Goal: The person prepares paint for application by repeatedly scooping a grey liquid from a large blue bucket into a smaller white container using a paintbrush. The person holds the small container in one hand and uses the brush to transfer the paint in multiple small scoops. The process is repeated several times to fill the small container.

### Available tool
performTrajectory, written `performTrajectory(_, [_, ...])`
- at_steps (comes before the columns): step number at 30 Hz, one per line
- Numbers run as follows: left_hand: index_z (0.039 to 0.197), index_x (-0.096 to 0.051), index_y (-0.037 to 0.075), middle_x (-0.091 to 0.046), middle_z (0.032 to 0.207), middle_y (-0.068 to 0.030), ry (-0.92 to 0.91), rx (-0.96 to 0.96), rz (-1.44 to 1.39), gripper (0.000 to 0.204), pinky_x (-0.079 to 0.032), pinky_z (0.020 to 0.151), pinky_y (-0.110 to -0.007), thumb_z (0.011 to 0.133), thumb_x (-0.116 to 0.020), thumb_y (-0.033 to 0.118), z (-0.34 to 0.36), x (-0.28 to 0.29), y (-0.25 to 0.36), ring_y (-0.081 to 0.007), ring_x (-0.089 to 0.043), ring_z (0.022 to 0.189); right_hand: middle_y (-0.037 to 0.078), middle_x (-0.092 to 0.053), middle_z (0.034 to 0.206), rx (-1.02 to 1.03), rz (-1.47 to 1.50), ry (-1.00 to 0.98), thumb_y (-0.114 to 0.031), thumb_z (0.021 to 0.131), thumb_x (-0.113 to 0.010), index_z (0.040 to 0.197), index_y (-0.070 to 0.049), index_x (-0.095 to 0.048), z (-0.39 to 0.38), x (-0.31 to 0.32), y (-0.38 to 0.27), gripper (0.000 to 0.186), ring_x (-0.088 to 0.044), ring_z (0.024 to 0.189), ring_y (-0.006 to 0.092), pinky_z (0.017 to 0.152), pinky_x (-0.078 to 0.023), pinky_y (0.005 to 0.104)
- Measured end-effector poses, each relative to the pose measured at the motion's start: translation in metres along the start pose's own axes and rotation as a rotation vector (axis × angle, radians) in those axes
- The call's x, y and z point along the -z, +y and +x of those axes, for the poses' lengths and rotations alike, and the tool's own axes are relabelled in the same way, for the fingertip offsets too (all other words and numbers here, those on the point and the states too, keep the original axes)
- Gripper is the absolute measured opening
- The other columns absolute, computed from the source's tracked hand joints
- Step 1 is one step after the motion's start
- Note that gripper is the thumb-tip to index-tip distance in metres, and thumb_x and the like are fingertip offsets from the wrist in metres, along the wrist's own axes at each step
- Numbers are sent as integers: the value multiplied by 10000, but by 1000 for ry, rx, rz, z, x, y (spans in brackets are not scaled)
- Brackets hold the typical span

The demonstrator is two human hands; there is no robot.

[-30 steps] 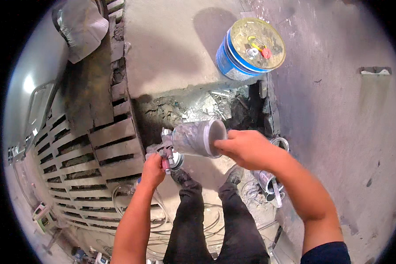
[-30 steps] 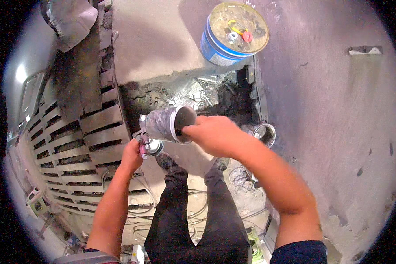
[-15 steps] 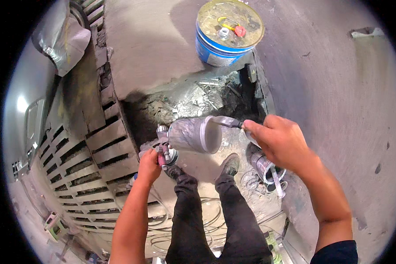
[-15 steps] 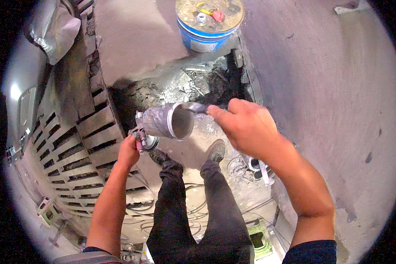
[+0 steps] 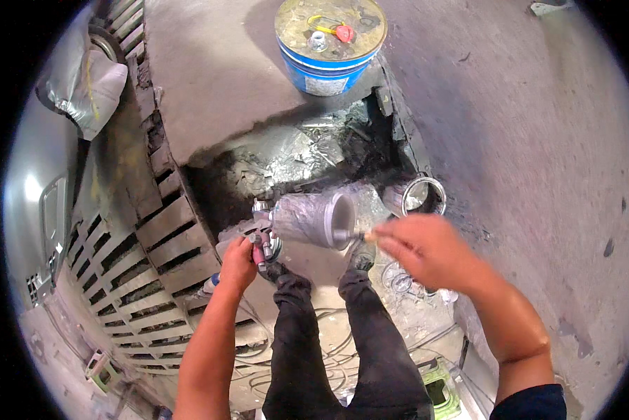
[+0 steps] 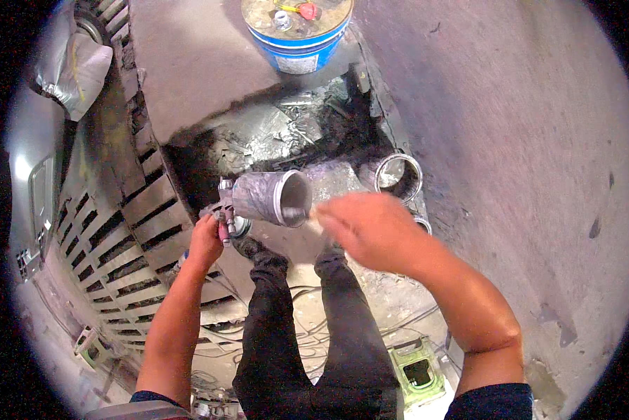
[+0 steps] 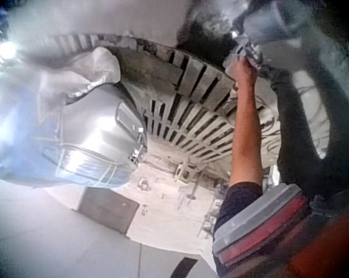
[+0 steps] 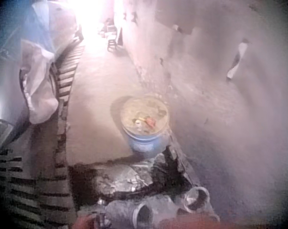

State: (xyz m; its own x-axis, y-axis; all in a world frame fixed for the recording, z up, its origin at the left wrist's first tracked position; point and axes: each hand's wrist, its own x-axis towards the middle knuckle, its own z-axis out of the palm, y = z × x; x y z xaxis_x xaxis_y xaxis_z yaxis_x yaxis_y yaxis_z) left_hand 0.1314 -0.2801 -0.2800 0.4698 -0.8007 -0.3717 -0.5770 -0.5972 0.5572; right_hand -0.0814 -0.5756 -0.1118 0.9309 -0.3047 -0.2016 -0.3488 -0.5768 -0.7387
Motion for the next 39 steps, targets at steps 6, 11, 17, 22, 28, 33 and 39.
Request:
performTrajectory(6, [975, -599, 70, -573, 856, -175, -9, 29, -44, 226, -443, 715, -455, 757, -574, 13, -1, -6, 5, -399, -547, 846, 132, -652, 823, -22, -243, -145, -200, 869, -604, 1024, -65, -664, -2, -1, 21, 215, -624, 749, 312, 654, -497, 397])
performTrajectory(11, [1058, -600, 110, -591, 882, -160, -43, -4, -30, 307, -467, 730, -445, 772, -570, 3, -3, -8, 6, -404, -568, 858, 126, -660, 858, -31, -14, 39, -251, 908, -541, 1029, -87, -655, 10, 9, 27, 233, -635, 785, 322, 679, -503, 432])
performTrajectory(17, [1062, -595, 113, -594, 916, -161, -112, -15, -25, 318, -467, 734, -441, 764, -576, 4, -2, -16, 5, -404, -570, 867, 99, -660, 844, 41, -85, -160, -215, 887, -582, 1008, -118, -667, -2, -32, 25, 177, -610, 668, 303, 609, -501, 395])
performTrajectory(22, [1033, -594, 73, -577, 884, -168, -68, -15, -71, 268, -467, 722, -424, 773, -575, 10, -5, -12, 8, -399, -567, 839, 99, -624, 745, 2, -196, 102, -234, 866, -596, 948, -103, -652, 17, -30, 25, 164, -615, 671, 299, 601, -497, 412])
performTrajectory(28, [1022, -586, 49, -586, 896, -170, -56, -27, -83, 244, -462, 710, -384, 792, -533, -12, -3, -23, 12, -369, -571, 821, 136, -577, 705, -352, 321, -118, -232, 844, -617, 914, -44, -620, 21, -73, 36, 200, -583, 603, 260, 559, -466, 372])
performTrajectory(33, [1021, -586, 48, -596, 891, -162, -60, -1, -109, 241, -462, 710, -386, 799, -521, -22, -10, -23, 2, -341, -580, 812, 9, -597, 708, -793, 855, -34, -269, 937, -544, 954, -24, -659, 7, -17, 31, 271, -519, 592, 73, 537, -408, 226])
performTrajectory(39, [985, -590, 30, -591, 791, -156, -109, 40, -134, 191, -457, 689, -358, 807, -531, -9, 0, -15, 8, -272, -574, 733, 77, -624, 758, -269, 213, -54, -213, 898, -586, 980, -25, -660, -23, 39, 14, 217, -578, 672, 160, 621, -462, 301])
